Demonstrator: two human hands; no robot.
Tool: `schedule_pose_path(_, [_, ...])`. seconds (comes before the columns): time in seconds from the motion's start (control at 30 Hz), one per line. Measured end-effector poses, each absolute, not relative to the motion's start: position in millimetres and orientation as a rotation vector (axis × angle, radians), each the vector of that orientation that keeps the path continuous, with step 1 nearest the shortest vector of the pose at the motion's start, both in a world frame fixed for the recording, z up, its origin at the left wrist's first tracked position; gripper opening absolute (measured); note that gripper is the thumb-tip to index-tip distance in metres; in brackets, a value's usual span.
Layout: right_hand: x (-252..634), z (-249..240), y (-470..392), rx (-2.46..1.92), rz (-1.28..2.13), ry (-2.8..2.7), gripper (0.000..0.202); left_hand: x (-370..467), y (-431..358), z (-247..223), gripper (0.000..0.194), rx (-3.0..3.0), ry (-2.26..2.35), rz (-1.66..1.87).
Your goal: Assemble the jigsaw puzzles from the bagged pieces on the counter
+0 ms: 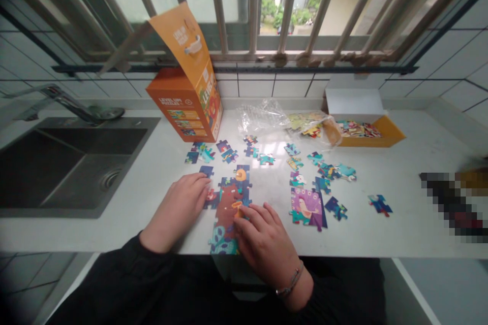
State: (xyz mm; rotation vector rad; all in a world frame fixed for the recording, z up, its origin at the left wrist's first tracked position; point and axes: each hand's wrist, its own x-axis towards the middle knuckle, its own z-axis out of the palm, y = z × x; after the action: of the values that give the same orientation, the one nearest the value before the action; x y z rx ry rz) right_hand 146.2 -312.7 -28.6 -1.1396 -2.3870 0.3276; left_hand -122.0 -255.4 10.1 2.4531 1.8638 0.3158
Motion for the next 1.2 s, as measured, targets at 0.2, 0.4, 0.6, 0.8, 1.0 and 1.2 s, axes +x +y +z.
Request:
schedule_pose_path(0.2, [147.0,-30.8,-313.1,-1.15,0.35,-2.385,0.034,-149.6,-248.3,7.5,0.029,2.457,1.926,0.133])
schedule_pose_path(0.4, [146.3,-29.8,-313.3,-1.149,0.363,-2.378,0.034,-173.2,-263.5,-2.4,0.038,2.444,2.059,0.144])
schedule_pose_path(0.6, [146.1,-29.7,-312.7,-1.138,0.345,-2.366,0.033,-172.2,-255.4,15.0,0.033,2.399,2.084,-0.008])
schedule_pose_path(0.8, [145.5,-28.8,-313.5,-1.137,0.332,-2.367,0.034,-123.0,-188.8,42.1,0.026,2.413,1.952,0.029])
schedule_pose_path(1.0, [145.7,-27.3,-313.5,-1.133,0.346,-2.357,0.033,-91.5,-115.9,32.2,0.036,2.25,2.101,0.071])
schedule_pose_path(1.2, [146.3,-26.6,-313.5,-1.143,0.373,-2.36,0.033,-95.0,-96.8,24.7,0.029,2.176,2.097,0.168])
